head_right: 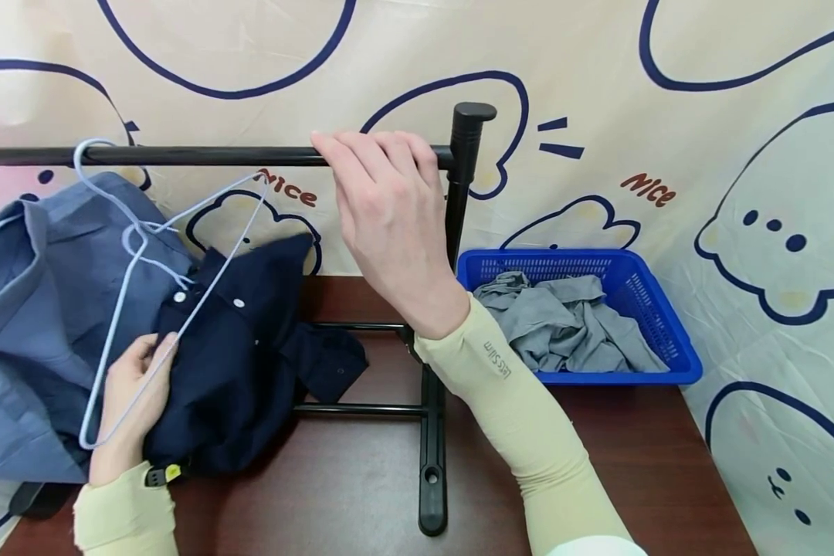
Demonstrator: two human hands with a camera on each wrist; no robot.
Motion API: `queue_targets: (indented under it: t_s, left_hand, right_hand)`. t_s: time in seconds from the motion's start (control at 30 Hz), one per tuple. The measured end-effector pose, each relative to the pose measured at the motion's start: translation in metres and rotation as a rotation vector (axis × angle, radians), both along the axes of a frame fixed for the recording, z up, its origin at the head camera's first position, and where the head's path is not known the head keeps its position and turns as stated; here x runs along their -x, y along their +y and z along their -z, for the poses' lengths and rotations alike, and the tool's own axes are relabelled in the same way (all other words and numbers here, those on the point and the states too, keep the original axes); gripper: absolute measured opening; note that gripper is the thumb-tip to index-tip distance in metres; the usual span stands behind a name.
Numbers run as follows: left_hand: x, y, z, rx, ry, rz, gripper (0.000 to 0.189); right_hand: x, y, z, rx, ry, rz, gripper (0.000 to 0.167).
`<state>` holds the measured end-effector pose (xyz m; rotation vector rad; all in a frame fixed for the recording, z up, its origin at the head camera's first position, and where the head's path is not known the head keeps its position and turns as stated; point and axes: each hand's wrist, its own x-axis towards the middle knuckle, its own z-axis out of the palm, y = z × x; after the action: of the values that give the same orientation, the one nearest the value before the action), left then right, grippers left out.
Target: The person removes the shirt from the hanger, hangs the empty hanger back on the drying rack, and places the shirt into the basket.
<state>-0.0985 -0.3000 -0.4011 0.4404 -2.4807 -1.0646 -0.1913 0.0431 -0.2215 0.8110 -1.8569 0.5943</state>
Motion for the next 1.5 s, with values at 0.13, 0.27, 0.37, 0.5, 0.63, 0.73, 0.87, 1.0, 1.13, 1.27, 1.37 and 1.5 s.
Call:
queue_targets:
  t_s: [0.13, 0.27, 0.37, 0.5, 0.63, 0.73, 0.87, 1.0, 1.13, 1.27, 1.37, 1.5]
  left_hand:
    - [0.003, -0.01, 0.008, 0.042, -0.311, 0.143, 0.079]
    - [0.005, -0.014, 0.014, 0.081, -0.479, 0.163, 0.101]
    - [0.007, -0.013, 0.018, 0.15, -0.445, 0.135, 0.095]
    - [0.014, -0.009, 0.021, 0.152, -0.455, 0.181, 0.093]
    - [0.023, -0.001, 0.025, 0.109, -0.492, 0.219, 0.081]
    - [0.027, 0.008, 0.033, 0.135, -0.415, 0.206, 0.062]
    - [0.029, 0.018, 0.045, 0.222, -0.277, 0.191, 0.052]
    - [0.032, 0.027, 0.052, 0.259, -0.208, 0.19, 0.052]
    - [0.037, 0.034, 0.055, 0.225, -0.182, 0.184, 0.051]
    - [0.041, 0.042, 0.057, 0.173, -0.156, 0.174, 0.045]
    - [0.042, 0.047, 0.057, 0.123, -0.128, 0.18, 0.038]
    - [0.043, 0.051, 0.053, 0.082, -0.104, 0.222, 0.037]
  right_hand:
    - [0.0, -0.001, 0.0, 0.001, 0.0, -0.001, 0.031]
    - [0.0, -0.002, 0.0, -0.004, 0.001, -0.001, 0.032]
    - [0.0, -0.002, 0.0, -0.002, 0.01, 0.0, 0.032]
    - [0.001, -0.001, 0.0, 0.004, 0.017, 0.002, 0.032]
    - [0.001, -0.001, 0.0, 0.001, 0.009, 0.001, 0.032]
    - [0.002, 0.0, 0.0, -0.002, 0.009, 0.002, 0.031]
    - [0.002, 0.0, 0.0, -0.005, 0.008, 0.0, 0.031]
    - [0.002, 0.0, 0.001, -0.009, 0.002, -0.002, 0.031]
    - [0.002, 0.0, 0.001, -0.013, 0.003, -0.001, 0.032]
    - [0.002, 0.0, 0.001, -0.024, -0.004, -0.007, 0.032]
    - [0.001, 0.001, 0.001, -0.041, -0.014, -0.013, 0.033]
    - [-0.002, 0.006, 0.001, -0.07, -0.024, -0.03, 0.037]
